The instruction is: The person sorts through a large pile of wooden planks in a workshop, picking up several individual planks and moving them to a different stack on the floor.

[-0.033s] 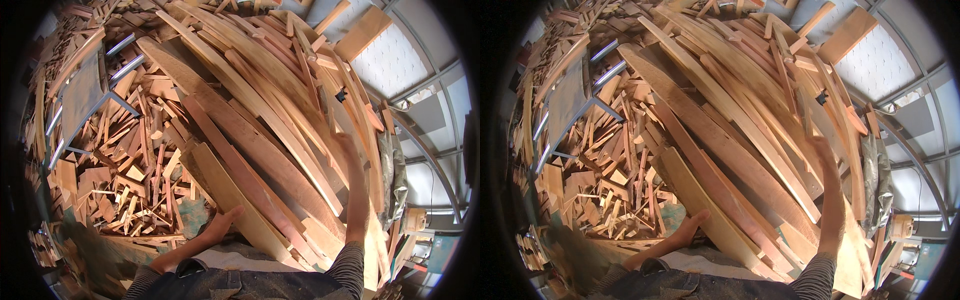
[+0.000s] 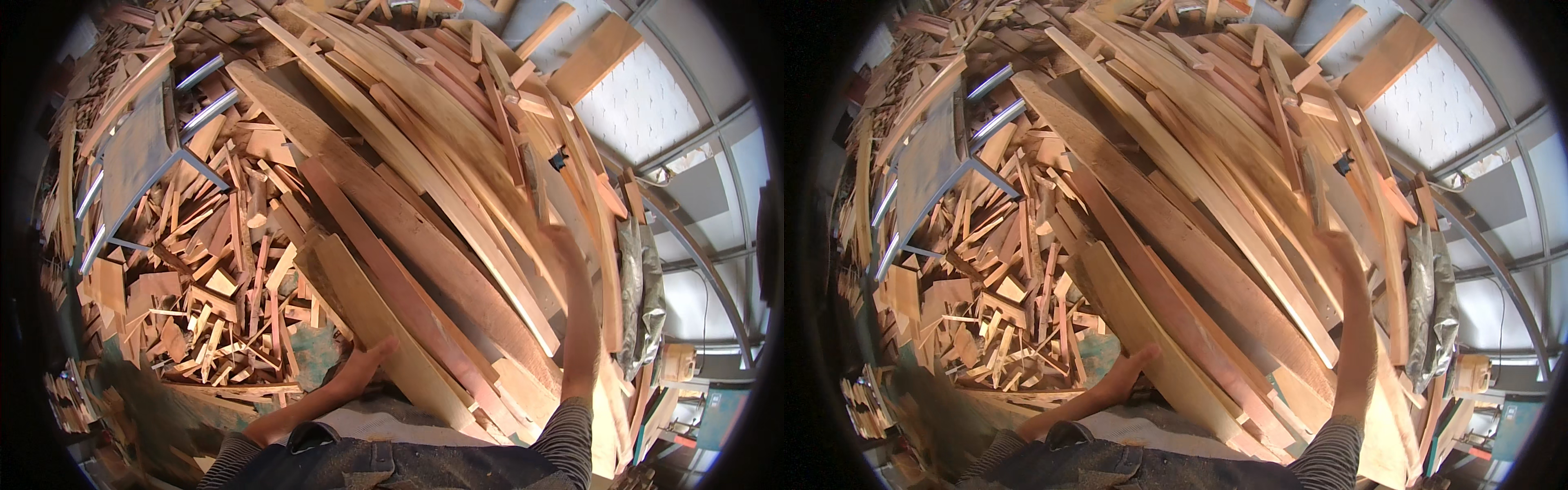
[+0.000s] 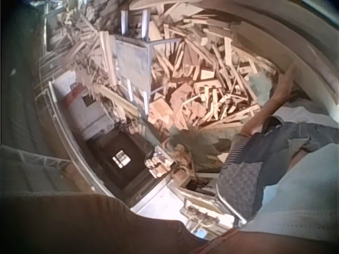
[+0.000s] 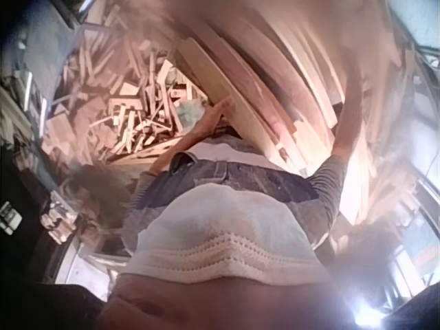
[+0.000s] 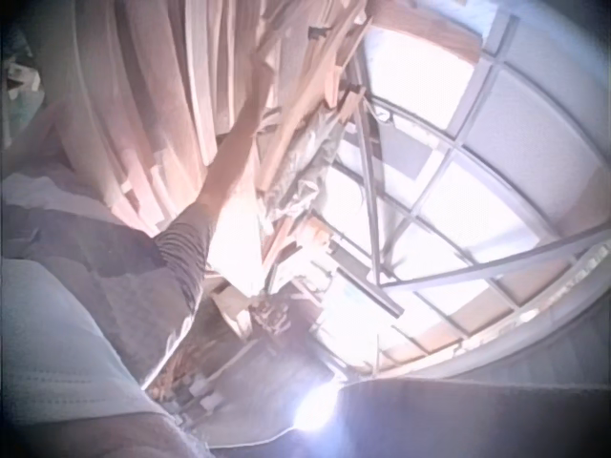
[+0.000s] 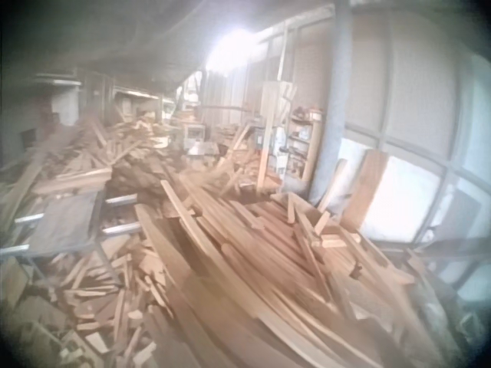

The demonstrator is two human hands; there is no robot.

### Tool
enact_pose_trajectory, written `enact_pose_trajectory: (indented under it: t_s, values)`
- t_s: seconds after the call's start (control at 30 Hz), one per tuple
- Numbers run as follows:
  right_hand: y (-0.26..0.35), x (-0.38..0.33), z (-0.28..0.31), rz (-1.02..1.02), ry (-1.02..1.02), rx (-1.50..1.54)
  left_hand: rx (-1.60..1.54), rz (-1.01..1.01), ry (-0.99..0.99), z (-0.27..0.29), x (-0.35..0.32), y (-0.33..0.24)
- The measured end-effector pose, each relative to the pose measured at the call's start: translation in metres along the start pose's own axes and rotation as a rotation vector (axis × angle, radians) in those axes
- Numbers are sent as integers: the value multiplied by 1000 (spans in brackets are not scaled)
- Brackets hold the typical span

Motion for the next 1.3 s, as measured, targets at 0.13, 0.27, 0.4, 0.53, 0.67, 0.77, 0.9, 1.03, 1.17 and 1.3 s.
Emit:
enact_pose_trajectory:
  t_s: [0.13,0.27,0.4,0.53,0.67,0.77,0.9,1.03,1.17,1.3]
  values:
    - [-1,-28,-46,-201,278,466,-41,75,9,5,-4,1]
    - [14,-72,-67,-299,430,643,-45,-4,36,12,7,15]
    - [33,-97,-59,-304,521,428,-6,12,-8,7,1,7]
    - [19,-93,-65,-107,511,39,22,5,-20,0,-6,-3]
    - [13,-123,-86,114,169,-175,90,-27,-31,-1,-10,-11]
    - [17,-141,-106,97,199,-87,85,-60,-7,1,-5,-8]
    - [31,-171,-120,12,281,50,3,-22,36,0,-1,-8]
    - [51,-196,-116,-105,344,210,5,-27,12,3,-4,-5]
    - [63,-199,-96,-97,314,160,39,-59,-21,11,8,17]
    - [56,-160,-64,82,154,3,90,-105,-24,0,-1,-1]
Point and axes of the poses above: each hand's wrist, its own x-axis towards the middle knuckle, its own z-axis out of the back of the hand, y = z × x, the point moved 6 cm from there along x, towards the middle knuckle, and after that the axes turned 8 degrees about -y, right-handed, at the moved point
